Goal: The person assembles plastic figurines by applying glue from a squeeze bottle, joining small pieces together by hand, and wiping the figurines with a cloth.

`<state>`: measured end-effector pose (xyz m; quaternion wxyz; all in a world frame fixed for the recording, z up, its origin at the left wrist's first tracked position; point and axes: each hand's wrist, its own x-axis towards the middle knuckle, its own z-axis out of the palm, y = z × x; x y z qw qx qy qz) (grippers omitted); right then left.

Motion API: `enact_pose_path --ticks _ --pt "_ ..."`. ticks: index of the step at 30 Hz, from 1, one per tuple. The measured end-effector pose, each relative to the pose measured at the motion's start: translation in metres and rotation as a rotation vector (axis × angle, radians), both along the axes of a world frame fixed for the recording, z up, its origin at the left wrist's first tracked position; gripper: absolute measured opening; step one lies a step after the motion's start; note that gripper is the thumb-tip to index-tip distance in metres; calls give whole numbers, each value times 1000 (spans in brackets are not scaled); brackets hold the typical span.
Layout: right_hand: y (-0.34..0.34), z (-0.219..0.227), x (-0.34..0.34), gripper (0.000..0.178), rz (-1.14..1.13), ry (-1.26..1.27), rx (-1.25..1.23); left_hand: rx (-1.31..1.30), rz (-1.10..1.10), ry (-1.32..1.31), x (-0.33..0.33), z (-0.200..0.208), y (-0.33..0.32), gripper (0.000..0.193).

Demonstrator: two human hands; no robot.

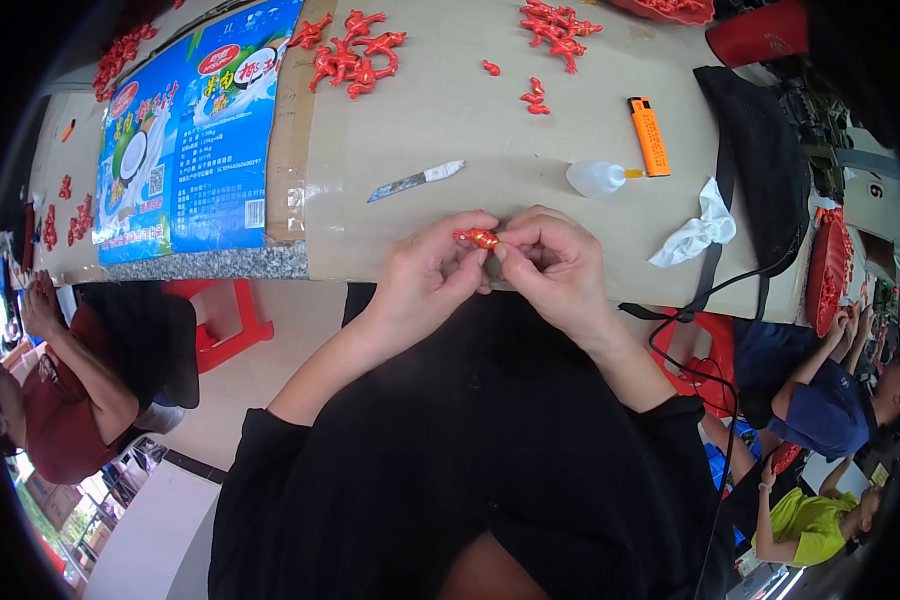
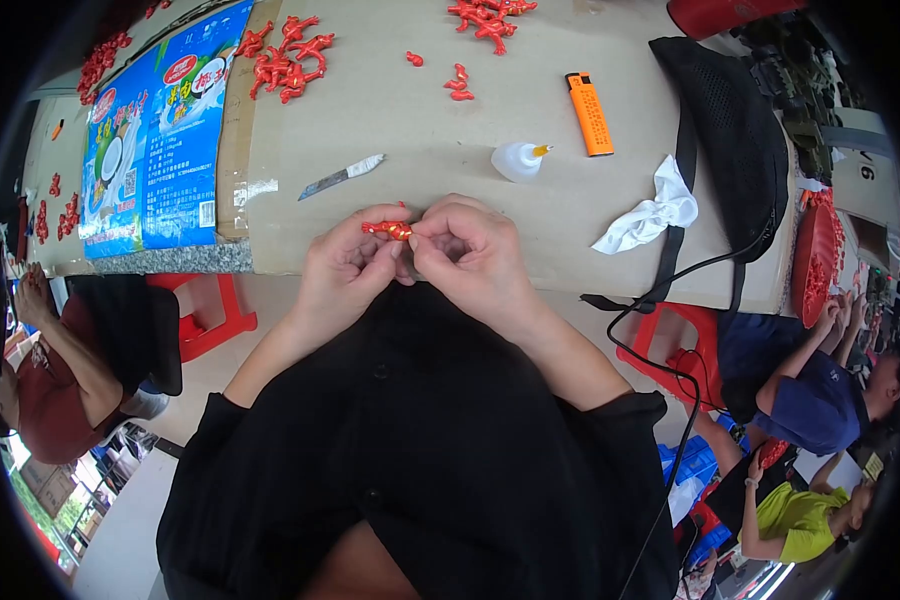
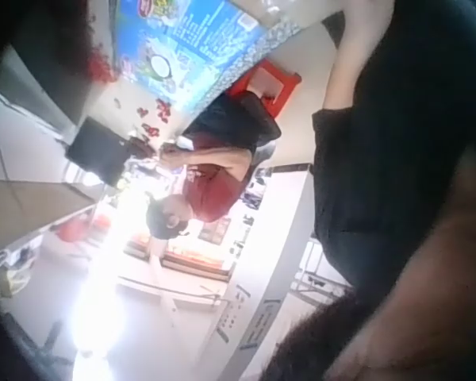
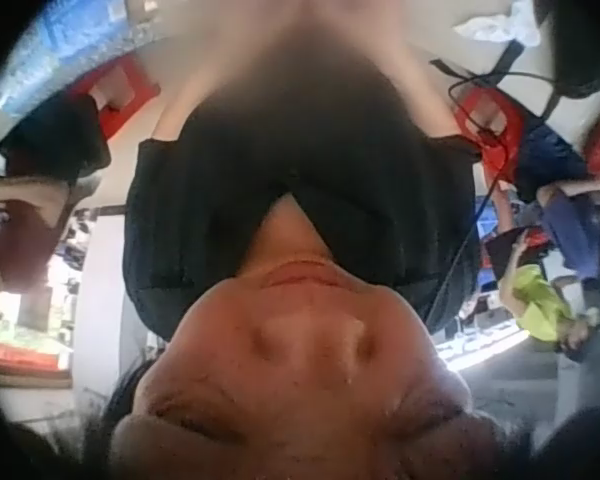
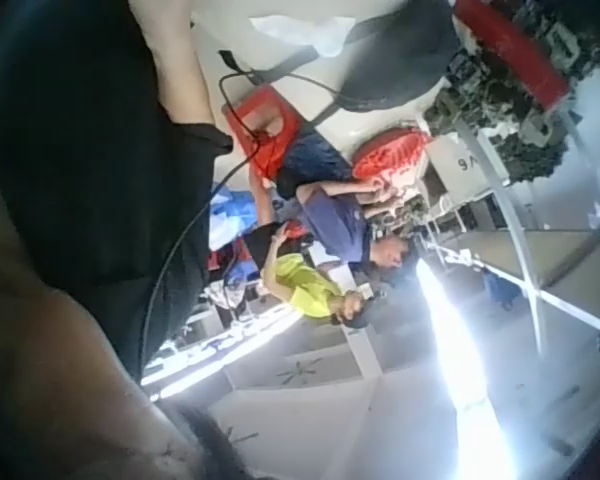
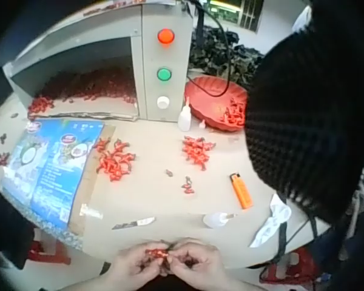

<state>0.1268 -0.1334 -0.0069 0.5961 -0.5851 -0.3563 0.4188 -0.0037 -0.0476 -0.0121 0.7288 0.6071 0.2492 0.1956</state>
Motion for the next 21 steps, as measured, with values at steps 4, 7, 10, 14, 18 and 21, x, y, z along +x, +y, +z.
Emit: enact_pose_path --ticks 4,7,10,14,18,21 --pt "-1 1 0 1 5 -2 -4 8 -6 4 -1 0 -1 25" --pt "0 2 -1 1 4 -6 7 12 -9 6 -1 0 0 25" --pt "0 2 -1 1 0 -6 15 13 -9 1 0 -1 0 25" --pt "0 1 1 1 7 -13 8 25 -15 1 0 0 0 25" --pt "0 1 0 1 5 -18 18 16 -13 -10 0 0 0 25" --pt "0 0 0 1 6 -22 19 19 -14 -6 0 0 0 25"
